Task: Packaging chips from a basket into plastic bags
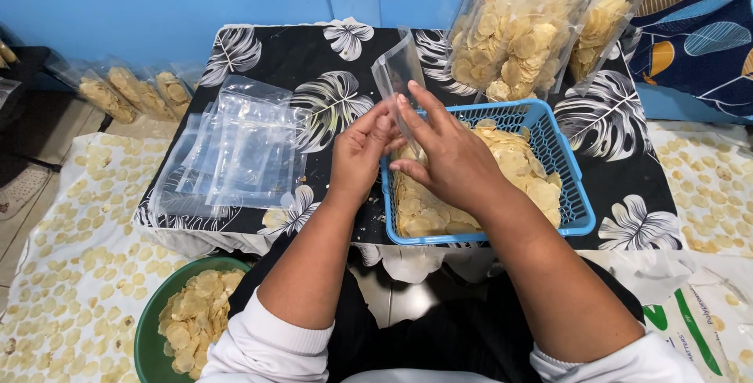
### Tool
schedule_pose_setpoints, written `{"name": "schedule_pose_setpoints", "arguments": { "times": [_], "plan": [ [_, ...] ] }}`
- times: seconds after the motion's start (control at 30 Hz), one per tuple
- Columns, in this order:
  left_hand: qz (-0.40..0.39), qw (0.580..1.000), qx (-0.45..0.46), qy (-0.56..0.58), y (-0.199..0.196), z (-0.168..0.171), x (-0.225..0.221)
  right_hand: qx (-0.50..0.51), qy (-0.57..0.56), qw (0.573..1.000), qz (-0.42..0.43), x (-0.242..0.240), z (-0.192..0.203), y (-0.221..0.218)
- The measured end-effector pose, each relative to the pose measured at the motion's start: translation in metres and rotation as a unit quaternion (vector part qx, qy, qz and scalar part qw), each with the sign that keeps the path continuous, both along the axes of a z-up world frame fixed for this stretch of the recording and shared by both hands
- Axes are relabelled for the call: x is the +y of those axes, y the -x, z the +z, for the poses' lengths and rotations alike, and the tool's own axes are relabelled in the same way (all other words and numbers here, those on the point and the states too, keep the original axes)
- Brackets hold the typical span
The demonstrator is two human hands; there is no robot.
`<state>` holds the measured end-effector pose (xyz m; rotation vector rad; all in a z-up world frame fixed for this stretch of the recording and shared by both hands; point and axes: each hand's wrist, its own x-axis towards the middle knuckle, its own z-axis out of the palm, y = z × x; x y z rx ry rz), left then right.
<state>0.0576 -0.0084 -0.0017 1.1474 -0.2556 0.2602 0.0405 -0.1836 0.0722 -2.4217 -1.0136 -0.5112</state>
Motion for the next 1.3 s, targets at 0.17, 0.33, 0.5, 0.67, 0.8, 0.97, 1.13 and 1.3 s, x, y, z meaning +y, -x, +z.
{"name": "schedule_pose_setpoints", "arguments": {
  "times": [0.17,0.33,0.5,0.67,0.8,0.97,1.13,1.3],
  "plan": [
    [0.026,0.998,0.031,-0.047,0.002,0.007,-0.002,0.001,0.043,0.999,-0.017,0.004,-0.005,0.001],
    [0.091,0.992,0.089,0.011,-0.01,-0.001,0.006,0.087,-0.074,0.993,0.006,0.001,-0.009,-0.004],
    [0.002,0.994,0.111,-0.01,-0.007,0.006,0.012,0.055,-0.18,0.982,0.008,-0.001,-0.01,-0.007],
    [-0.017,0.989,0.142,-0.035,-0.006,0.0,0.014,0.075,-0.199,0.977,0.015,-0.003,-0.016,-0.011],
    [0.018,0.987,0.132,-0.085,-0.009,0.0,0.018,0.091,-0.224,0.97,0.032,0.003,-0.01,-0.004],
    [0.042,0.987,0.107,-0.113,-0.005,0.007,0.014,0.074,-0.206,0.975,0.023,0.009,-0.009,0.003],
    [-0.038,0.991,0.107,-0.076,0.01,0.025,0.012,0.057,-0.204,0.977,0.006,0.001,-0.011,-0.006],
    [-0.119,0.989,0.076,-0.051,0.008,0.018,0.02,0.224,-0.265,0.935,0.075,-0.005,-0.004,-0.006]
  ]
}}
